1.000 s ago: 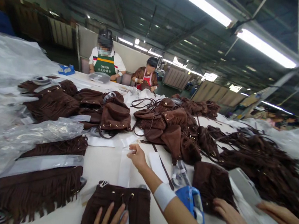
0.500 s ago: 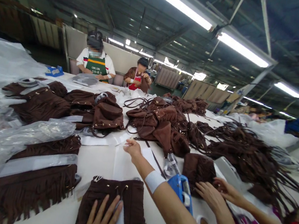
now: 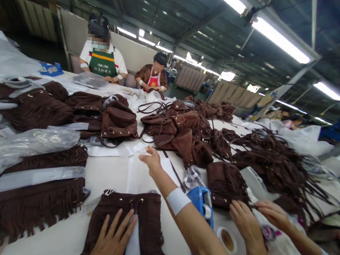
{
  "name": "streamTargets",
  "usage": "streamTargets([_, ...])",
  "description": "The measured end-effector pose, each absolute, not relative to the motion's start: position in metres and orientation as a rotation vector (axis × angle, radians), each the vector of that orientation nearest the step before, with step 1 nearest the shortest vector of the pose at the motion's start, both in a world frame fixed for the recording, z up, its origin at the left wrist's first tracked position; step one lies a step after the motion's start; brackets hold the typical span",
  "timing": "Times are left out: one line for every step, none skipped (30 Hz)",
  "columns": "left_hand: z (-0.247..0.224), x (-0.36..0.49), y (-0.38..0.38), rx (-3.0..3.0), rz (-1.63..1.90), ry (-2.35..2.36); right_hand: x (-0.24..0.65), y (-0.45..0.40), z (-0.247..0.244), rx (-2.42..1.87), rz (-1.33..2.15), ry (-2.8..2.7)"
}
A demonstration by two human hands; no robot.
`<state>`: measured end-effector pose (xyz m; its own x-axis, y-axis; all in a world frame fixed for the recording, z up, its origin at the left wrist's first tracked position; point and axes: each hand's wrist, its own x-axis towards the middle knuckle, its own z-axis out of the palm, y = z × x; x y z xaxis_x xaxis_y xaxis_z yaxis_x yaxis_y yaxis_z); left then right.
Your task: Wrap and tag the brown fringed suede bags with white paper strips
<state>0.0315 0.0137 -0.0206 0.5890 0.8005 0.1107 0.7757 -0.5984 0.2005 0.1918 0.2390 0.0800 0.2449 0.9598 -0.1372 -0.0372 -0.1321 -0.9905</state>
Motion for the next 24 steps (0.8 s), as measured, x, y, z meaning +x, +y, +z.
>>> streamTargets([-0.012, 0.032, 0.011, 2.646, 0.275, 1.344, 0.192, 0.225, 0.088, -1.369, 1.128, -0.960])
streamTargets([-0.006, 0.033, 0.009, 2.621, 0.274, 1.349, 0.192, 0.206, 0.095, -1.337, 1.129, -0.980])
streamTargets([-0.002, 0.033, 0.007, 2.606, 0.280, 1.350, 0.192, 0.184, 0.101, -1.300, 1.128, -1.010])
streamTargets([0.001, 0.033, 0.006, 2.597, 0.291, 1.347, 0.192, 0.160, 0.106, -1.264, 1.125, -1.044])
streamTargets([0.002, 0.033, 0.005, 2.591, 0.302, 1.346, 0.193, 0.133, 0.109, -1.231, 1.123, -1.083])
streamTargets([0.002, 0.033, 0.004, 2.587, 0.311, 1.347, 0.194, 0.105, 0.108, -1.190, 1.107, -1.152])
streamTargets([0.001, 0.032, 0.004, 2.585, 0.317, 1.352, 0.195, 0.079, 0.105, -1.175, 1.085, -1.209])
streamTargets([0.001, 0.032, 0.004, 2.584, 0.319, 1.353, 0.196, 0.054, 0.099, -1.185, 1.058, -1.266])
streamTargets([0.001, 0.032, 0.004, 2.586, 0.318, 1.352, 0.198, 0.031, 0.090, -1.208, 1.020, -1.318])
streamTargets([0.000, 0.031, 0.004, 2.595, 0.319, 1.347, 0.199, 0.013, 0.079, -1.237, 0.981, -1.370])
streamTargets([0.001, 0.030, 0.005, 2.607, 0.327, 1.339, 0.200, -0.003, 0.067, -1.265, 0.937, -1.421])
streamTargets([0.001, 0.030, 0.005, 2.621, 0.339, 1.328, 0.201, -0.014, 0.055, -1.290, 0.890, -1.463])
streamTargets([0.001, 0.029, 0.005, 2.632, 0.355, 1.321, 0.202, -0.023, 0.044, -1.312, 0.844, -1.500])
streamTargets([0.001, 0.029, 0.005, 2.638, 0.373, 1.315, 0.202, -0.029, 0.034, -1.332, 0.798, -1.530])
streamTargets([0.001, 0.028, 0.005, 2.637, 0.391, 1.312, 0.202, -0.032, 0.027, -1.347, 0.756, -1.558])
streamTargets([0.001, 0.028, 0.005, 2.630, 0.404, 1.312, 0.202, -0.035, 0.023, -1.357, 0.721, -1.593])
streamTargets([0.001, 0.027, 0.005, 2.623, 0.411, 1.311, 0.202, -0.036, 0.022, -1.358, 0.695, -1.635])
streamTargets([0.001, 0.027, 0.005, 2.617, 0.414, 1.312, 0.202, -0.036, 0.023, -1.350, 0.677, -1.676])
streamTargets([0.000, 0.027, 0.005, 2.612, 0.416, 1.314, 0.203, -0.035, 0.025, -1.333, 0.670, -1.709])
streamTargets([0.000, 0.026, 0.005, 2.610, 0.419, 1.315, 0.205, -0.035, 0.029, -1.310, 0.670, -1.727])
streamTargets([-0.001, 0.026, 0.005, 2.609, 0.428, 1.315, 0.206, -0.034, 0.032, -1.283, 0.674, -1.733])
streamTargets([-0.002, 0.026, 0.005, 2.613, 0.445, 1.310, 0.208, -0.033, 0.035, -1.258, 0.679, -1.729])
streamTargets([-0.003, 0.026, 0.006, 2.619, 0.469, 1.304, 0.210, -0.033, 0.037, -1.234, 0.682, -1.727])
streamTargets([-0.005, 0.026, 0.006, 2.626, 0.495, 1.298, 0.211, -0.033, 0.038, -1.216, 0.682, -1.734])
